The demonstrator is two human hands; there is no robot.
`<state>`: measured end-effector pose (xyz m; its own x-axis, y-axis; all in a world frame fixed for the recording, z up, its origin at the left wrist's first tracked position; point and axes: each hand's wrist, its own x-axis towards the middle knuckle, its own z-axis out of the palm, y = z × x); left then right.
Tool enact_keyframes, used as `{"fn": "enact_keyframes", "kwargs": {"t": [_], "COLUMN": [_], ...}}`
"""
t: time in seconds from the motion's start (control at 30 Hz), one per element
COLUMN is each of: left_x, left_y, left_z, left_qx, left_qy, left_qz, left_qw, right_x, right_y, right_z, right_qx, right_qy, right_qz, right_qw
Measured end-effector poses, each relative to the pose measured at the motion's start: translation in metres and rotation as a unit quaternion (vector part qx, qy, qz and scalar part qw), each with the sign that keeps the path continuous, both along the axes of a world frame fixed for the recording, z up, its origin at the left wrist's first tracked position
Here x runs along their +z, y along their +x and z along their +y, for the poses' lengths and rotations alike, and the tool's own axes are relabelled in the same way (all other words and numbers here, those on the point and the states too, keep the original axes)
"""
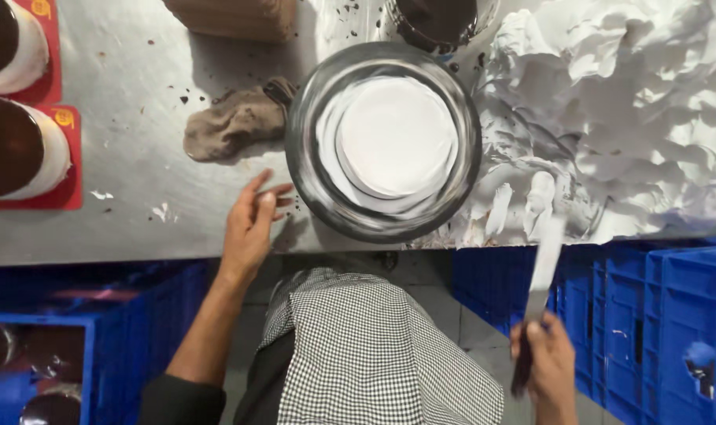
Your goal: The person places a chocolate cake on a turntable plate, spreads white cream over its top with a spatula, ladles chocolate glaze over the cream and spreads it smooth, then places the finished cake into a blue plastic crate alongside other completed cakes.
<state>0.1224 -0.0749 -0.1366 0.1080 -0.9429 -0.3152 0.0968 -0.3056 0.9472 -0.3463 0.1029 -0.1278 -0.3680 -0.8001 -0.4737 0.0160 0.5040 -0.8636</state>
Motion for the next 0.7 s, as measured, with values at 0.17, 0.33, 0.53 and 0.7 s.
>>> {"fn": "enact_keyframes", "kwargs": {"t": [0.17,0.33,0.53,0.7], "left_x": [0.005,0.017,0.031,-0.035], "left_y": [-0.017,-0.021,-0.042,-0.104], "left_z": [-0.051,-0.151,-0.094,0.059], "left_qx": [-0.037,-0.105,-0.002,-0.282], "left_qy": [-0.105,-0.37,-0.183,0.092], "left_qz": [-0.078,-0.218,-0.136,0.078], "left_qw": [0.991,0.897,0.974,0.952], "right_x": [0.004,0.025,0.035,0.035], "right_y": [0.027,0.044,0.054,0.051], "right_z": [-0.073,-0.164,-0.175,-0.127], "right_qx": [0.057,0.178,0.298,0.29], "right_qy": [-0.048,-0.061,-0.027,0.033], "right_qz": [0.065,0.144,0.208,0.204], "right_qw": [0.995,0.972,0.931,0.934]}}
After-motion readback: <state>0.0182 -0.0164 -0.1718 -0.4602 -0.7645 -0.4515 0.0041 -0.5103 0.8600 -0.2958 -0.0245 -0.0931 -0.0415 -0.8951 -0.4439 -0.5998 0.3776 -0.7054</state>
